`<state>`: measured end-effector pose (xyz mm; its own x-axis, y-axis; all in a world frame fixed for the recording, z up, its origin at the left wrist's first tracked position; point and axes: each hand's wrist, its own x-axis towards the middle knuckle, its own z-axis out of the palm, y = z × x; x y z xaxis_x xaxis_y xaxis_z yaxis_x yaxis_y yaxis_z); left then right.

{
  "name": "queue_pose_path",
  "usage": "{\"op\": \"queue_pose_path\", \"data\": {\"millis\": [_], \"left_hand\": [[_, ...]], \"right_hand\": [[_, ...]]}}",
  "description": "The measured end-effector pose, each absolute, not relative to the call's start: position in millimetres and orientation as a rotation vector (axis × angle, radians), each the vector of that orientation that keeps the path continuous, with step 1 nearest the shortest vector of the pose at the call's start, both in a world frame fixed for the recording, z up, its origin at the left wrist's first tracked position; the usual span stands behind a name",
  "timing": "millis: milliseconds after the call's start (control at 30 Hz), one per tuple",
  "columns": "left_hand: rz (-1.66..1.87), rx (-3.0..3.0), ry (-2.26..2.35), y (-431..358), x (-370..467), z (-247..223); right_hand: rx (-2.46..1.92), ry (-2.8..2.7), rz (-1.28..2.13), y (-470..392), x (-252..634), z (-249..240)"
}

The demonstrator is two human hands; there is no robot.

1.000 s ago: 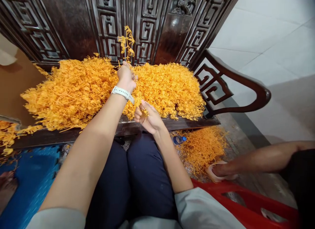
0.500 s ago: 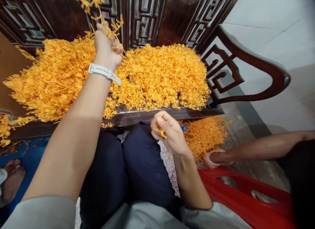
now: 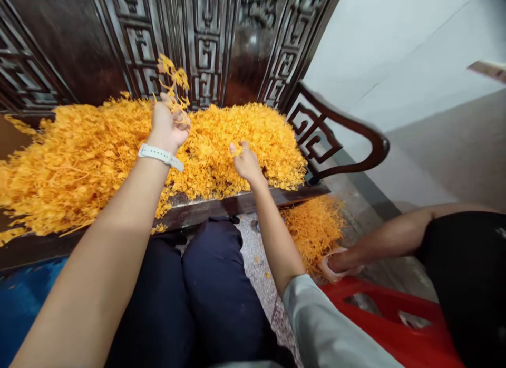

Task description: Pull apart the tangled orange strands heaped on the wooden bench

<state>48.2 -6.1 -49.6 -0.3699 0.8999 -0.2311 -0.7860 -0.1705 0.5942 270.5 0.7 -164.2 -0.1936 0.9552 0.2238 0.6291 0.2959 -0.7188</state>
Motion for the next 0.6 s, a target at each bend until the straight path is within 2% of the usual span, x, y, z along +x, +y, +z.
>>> {"op": "queue_pose_path", "data": {"millis": [100,233,400,467,600], "left_hand": [[1.768,0.217,0.746,-3.3,54.4,-46.9],[1.721,0.331,0.715,4.6,64.6,-52.6],[1.667,0.528,0.811,8.3,73.2,-61.0],[1.678,0.597,0.872,6.4,74.2,-61.3],[1.668,0.693,0.929,-0.1,80.0,-61.1]], "right_hand": [[-1.503,-1.883,0.414,12.7,269.5,-160.1],[-1.333,-1.765,0.505,5.3,258.6,-135.5],[-1.731,-2.197,0.591,4.9,247.4,-102.4],[-1.861,-2.213,0.541,1.9,250.4,-97.8],[-1.697,-2.009,0.564,-5.5,261.5,-100.4]]}}
